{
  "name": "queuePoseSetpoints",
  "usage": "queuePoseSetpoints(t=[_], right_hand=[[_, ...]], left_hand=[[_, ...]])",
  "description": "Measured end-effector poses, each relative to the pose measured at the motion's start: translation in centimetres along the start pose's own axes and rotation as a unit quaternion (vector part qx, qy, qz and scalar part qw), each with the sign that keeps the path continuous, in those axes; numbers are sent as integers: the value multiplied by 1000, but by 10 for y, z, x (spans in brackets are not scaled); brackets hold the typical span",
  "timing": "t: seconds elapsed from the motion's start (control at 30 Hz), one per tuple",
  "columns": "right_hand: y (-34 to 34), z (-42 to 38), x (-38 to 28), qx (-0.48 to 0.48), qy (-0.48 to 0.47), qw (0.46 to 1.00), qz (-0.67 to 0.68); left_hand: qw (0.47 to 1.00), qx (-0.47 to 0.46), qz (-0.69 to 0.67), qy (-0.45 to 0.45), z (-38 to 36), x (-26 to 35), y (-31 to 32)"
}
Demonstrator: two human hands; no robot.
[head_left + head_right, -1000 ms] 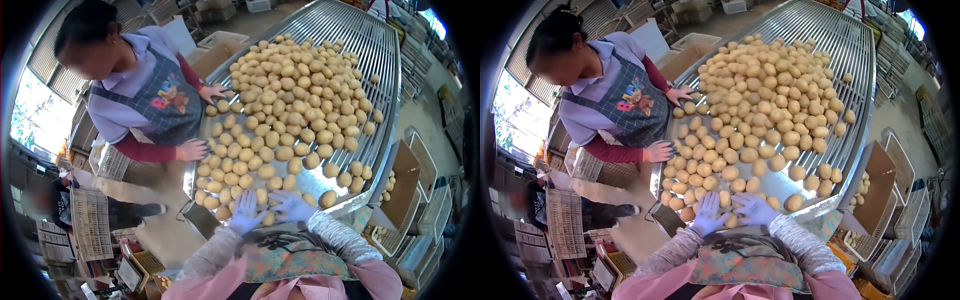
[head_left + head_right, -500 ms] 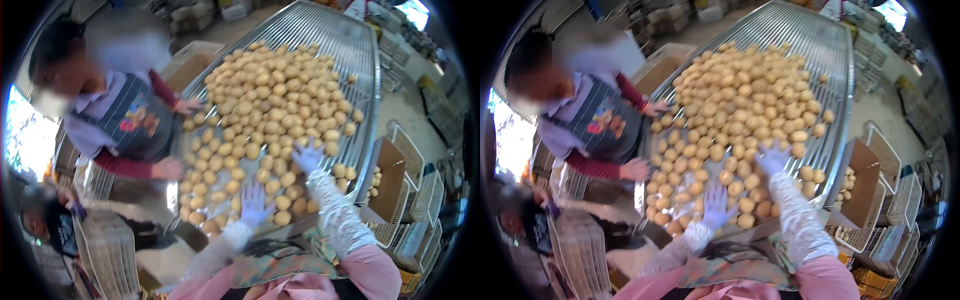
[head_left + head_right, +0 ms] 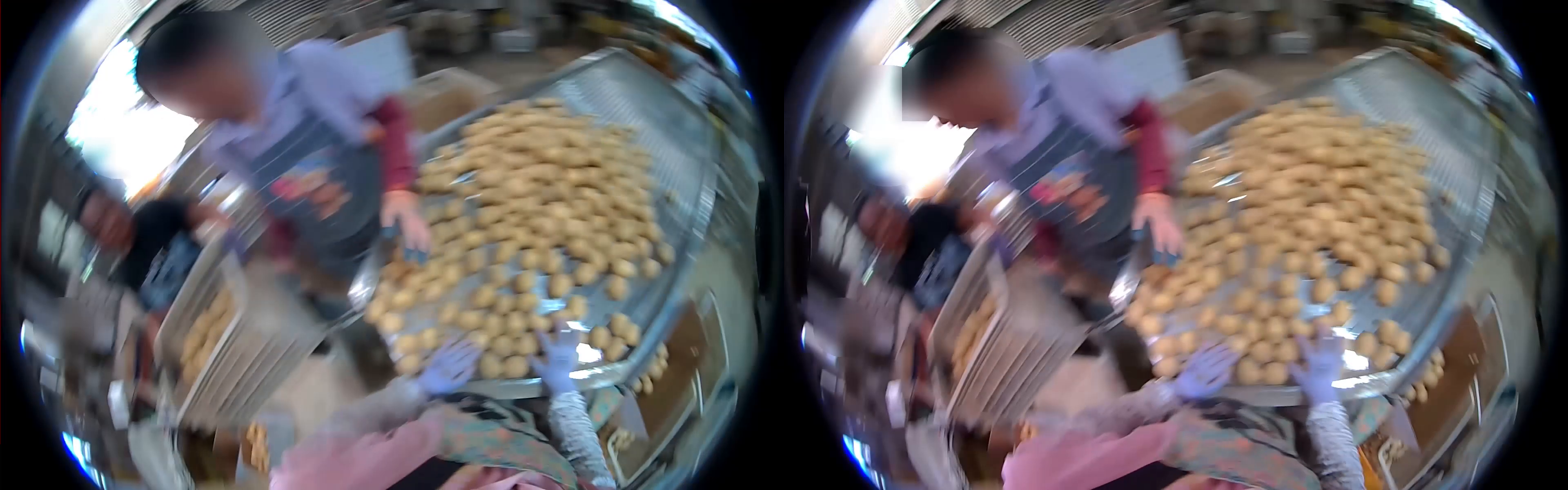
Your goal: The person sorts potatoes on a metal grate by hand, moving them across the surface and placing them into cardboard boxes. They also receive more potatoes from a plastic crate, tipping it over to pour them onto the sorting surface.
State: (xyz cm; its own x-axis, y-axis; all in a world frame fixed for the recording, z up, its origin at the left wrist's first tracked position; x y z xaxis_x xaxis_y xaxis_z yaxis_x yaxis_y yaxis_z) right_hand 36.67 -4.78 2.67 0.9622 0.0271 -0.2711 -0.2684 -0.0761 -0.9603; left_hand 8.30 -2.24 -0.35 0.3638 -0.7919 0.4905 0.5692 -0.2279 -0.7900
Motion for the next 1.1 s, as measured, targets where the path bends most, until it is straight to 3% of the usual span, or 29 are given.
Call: queuePoseSetpoints(t=[0.1,0.17,0.2,0.3,0.47,0.53,0.6,0.7,0.87,0.93,1.1], right_hand=[[29,-19,-7,-4,28,997,72],[15,-11,-2,53,-4,998,14],[15,-11,-2,37,5,999,21],[22,-8,3,33,12,999,16],[14,-8,-2,53,-10,998,19],[8,-10,-4,56,-8,998,16],[14,-8,1,64,-15,998,7],[21,-6,7,46,14,998,35],[18,-8,3,49,17,998,30],[13,-10,3,52,18,997,54],[15,-12,4,95,-4,994,62]], left_hand=[[999,-26,41,-13,-45,4,10],[998,-22,44,32,-29,-3,4],[999,-30,3,-20,-30,3,-8],[995,21,-25,-90,-53,-5,-14],[987,92,5,-129,-77,18,-57],[972,122,-33,-200,-98,16,-51],[964,188,11,-191,-104,15,-57],[943,158,-54,-288,-112,10,-60],[951,133,-26,-278,-102,-7,-49],[936,114,101,-319,-95,-6,-40],[928,40,141,-342,-75,-18,-20]])
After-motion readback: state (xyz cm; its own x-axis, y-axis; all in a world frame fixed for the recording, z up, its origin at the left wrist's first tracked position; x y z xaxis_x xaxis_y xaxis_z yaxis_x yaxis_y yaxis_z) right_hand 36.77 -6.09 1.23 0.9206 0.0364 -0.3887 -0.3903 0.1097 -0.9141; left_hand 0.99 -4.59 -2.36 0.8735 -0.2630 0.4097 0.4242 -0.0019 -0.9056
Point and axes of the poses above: each hand's wrist, its own z-axis towards the middle knuckle, its own y-axis out of the palm, x = y × z, the point moved 5 cm from there along z, towards the middle knuckle, and after that the axes turned 13 degrees about -x, right-handed, at the moved point
